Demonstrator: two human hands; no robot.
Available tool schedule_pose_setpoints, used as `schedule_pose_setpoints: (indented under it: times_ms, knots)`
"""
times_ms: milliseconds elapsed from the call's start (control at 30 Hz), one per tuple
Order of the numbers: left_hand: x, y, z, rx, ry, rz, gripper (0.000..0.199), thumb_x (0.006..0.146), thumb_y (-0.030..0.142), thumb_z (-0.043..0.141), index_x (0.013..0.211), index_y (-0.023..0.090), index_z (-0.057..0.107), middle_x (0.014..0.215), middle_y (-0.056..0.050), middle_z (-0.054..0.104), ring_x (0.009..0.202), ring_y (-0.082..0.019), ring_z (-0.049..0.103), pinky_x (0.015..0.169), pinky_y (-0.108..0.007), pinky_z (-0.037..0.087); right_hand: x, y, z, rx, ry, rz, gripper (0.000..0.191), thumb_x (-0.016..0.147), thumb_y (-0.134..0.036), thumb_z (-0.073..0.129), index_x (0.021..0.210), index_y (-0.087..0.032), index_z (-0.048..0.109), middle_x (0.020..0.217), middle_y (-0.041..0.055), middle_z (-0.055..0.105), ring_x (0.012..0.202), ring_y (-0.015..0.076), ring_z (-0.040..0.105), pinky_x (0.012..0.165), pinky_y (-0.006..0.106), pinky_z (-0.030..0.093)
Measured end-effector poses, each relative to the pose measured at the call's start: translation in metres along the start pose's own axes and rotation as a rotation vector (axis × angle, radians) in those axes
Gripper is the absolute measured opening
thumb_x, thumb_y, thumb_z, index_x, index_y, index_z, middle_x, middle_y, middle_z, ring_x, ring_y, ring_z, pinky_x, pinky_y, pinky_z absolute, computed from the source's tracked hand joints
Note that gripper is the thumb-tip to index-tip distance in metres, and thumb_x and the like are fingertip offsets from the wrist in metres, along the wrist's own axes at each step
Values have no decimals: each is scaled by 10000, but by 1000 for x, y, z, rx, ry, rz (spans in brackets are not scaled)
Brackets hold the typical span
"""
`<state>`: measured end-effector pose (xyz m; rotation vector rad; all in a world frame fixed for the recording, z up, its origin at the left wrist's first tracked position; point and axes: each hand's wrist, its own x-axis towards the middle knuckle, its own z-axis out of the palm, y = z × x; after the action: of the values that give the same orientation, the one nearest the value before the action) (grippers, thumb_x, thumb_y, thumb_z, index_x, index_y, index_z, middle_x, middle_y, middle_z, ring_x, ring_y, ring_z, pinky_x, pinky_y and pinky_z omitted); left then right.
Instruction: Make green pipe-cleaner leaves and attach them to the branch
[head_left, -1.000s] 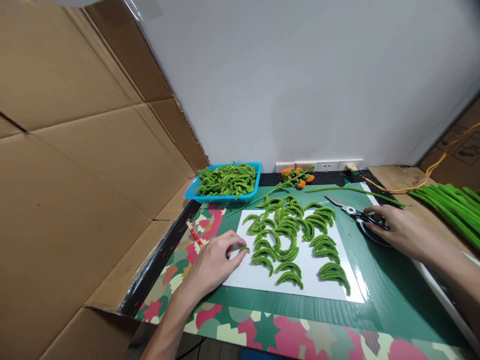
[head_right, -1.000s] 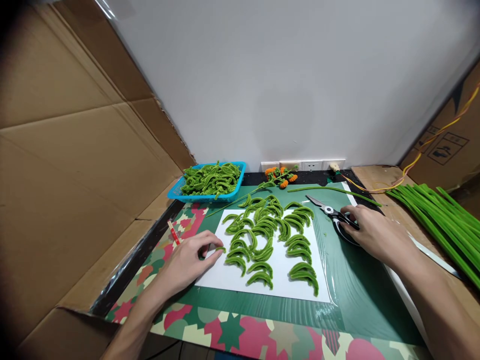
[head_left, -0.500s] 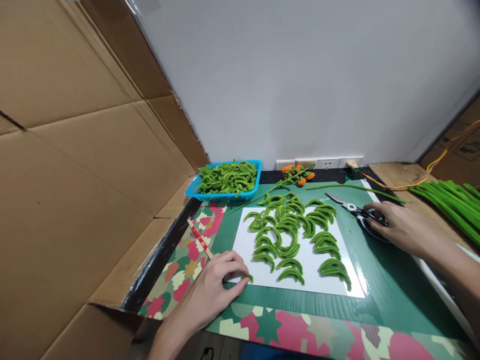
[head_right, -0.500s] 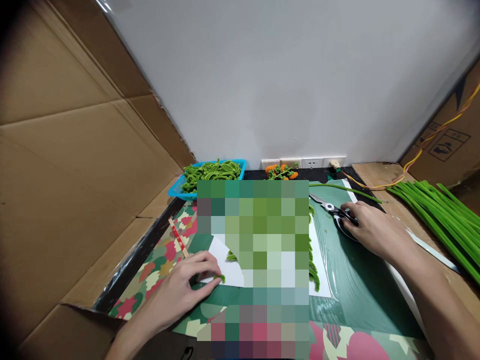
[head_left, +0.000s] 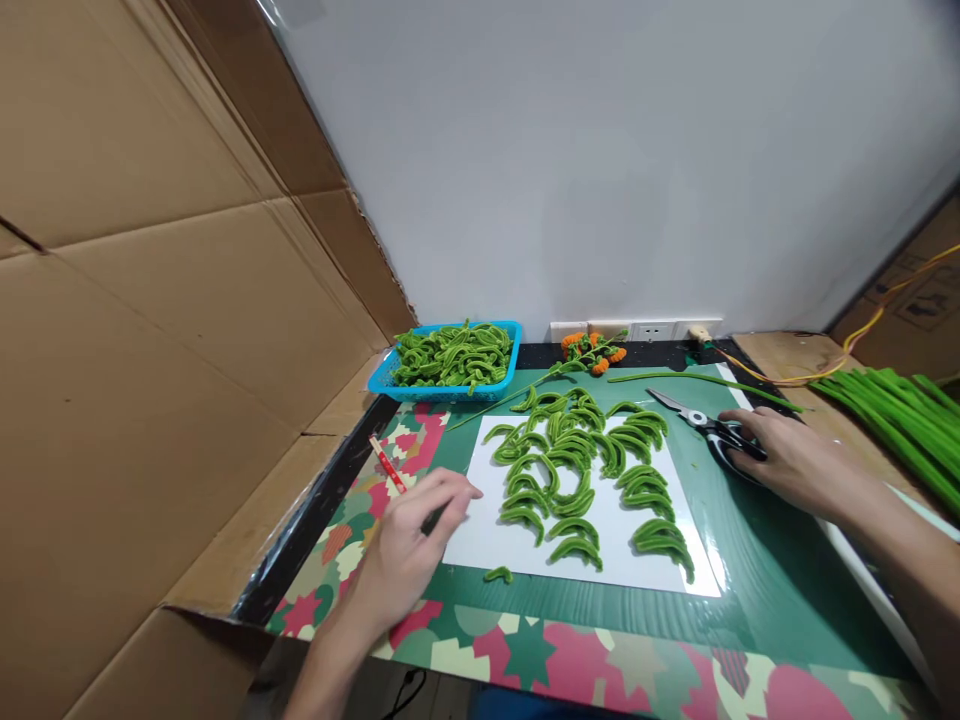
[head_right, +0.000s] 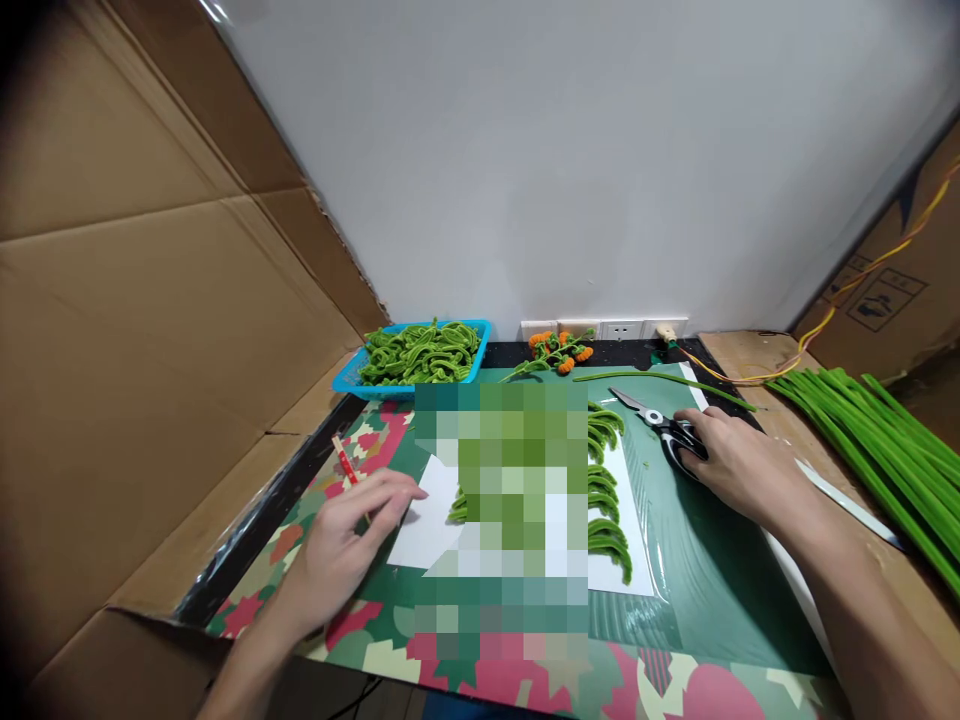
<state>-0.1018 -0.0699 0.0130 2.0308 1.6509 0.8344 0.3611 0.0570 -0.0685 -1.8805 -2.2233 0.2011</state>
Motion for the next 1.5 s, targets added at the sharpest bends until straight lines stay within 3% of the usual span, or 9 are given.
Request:
schedule_pose_setpoints:
  times_ms: [233, 333, 433, 567, 767, 1067, 1233, 1367, 1500]
  knots:
    - [84, 7, -10, 83, 221, 225, 307, 1063, 332, 554, 893, 193, 769, 934, -39, 768, 866, -180, 701, 785, -265, 519, 3, -8, -9, 65, -13, -23, 444, 921, -346, 542, 1316, -212, 695, 1045, 105, 786, 871, 274, 748, 709, 336, 510]
    - [117, 5, 0, 196, 301, 392, 339, 1074, 290, 509, 849, 175, 736, 887, -52, 744, 771, -159, 669, 682, -256, 483, 6, -11, -12, 121, 43, 66, 371, 960, -371, 500, 1200, -214, 735, 865, 69, 776, 741, 255, 726, 634, 328, 472]
    - [132, -4, 19, 247, 292, 488, 296, 1051, 264, 529, 862, 180, 741, 827, -47, 738, 705, -156, 651, 656, -265, 461, 11, -11, -13, 116, 176, 98, 374, 978, -355, 481, 1166, -185, 756, 1036, 122, 785, 881, 285, 746, 757, 370, 529]
    - [126, -16, 45, 252, 271, 579, 254, 1017, 235, 556, 879, 202, 767, 723, -21, 745, 595, -144, 642, 602, -261, 450, 27, -7, -15, 90, 206, 69, 406, 1013, -347, 461, 1171, -141, 773, 1298, 187, 734, 1184, 325, 710, 1037, 433, 521]
    - [112, -17, 62, 174, 259, 600, 301, 1025, 292, 546, 845, 209, 773, 698, -34, 753, 607, -158, 687, 626, -251, 513, 65, -11, -14, 62, 79, 11, 355, 1012, -334, 519, 1136, -179, 813, 1507, 153, 650, 1381, 317, 624, 1147, 410, 462]
    - [101, -16, 74, 81, 261, 569, 262, 1012, 220, 565, 830, 183, 751, 630, 6, 682, 536, -118, 586, 595, -254, 433, 71, -24, -7, 32, -11, 87, 422, 999, -448, 426, 1040, -194, 761, 1427, 172, 686, 1332, 413, 607, 1087, 639, 426]
    - [93, -11, 85, 49, 208, 566, 243, 1011, 226, 562, 863, 186, 751, 677, -4, 716, 577, -128, 628, 598, -253, 456, 51, -33, -17, 61, 101, 56, 509, 1016, -455, 354, 1255, -183, 713, 1475, 241, 606, 1439, 473, 510, 1113, 655, 433]
    - [91, 0, 83, -55, 281, 506, 289, 1095, 242, 475, 1070, 160, 751, 882, -57, 750, 683, -132, 642, 668, -261, 511, 19, -59, -34, 127, 296, -240, 530, 1066, -492, 350, 1432, -224, 623, 1499, 182, 585, 1360, 411, 602, 1125, 585, 495]
    - [92, 6, 77, -266, 352, 447, 285, 1094, 261, 517, 1314, 185, 681, 1032, -59, 691, 803, -144, 630, 722, -269, 534, 1, -75, -36, 66, 511, -421, 283, 1061, -336, 522, 1244, -294, 733, 1322, 93, 746, 1169, 302, 744, 1017, 414, 584]
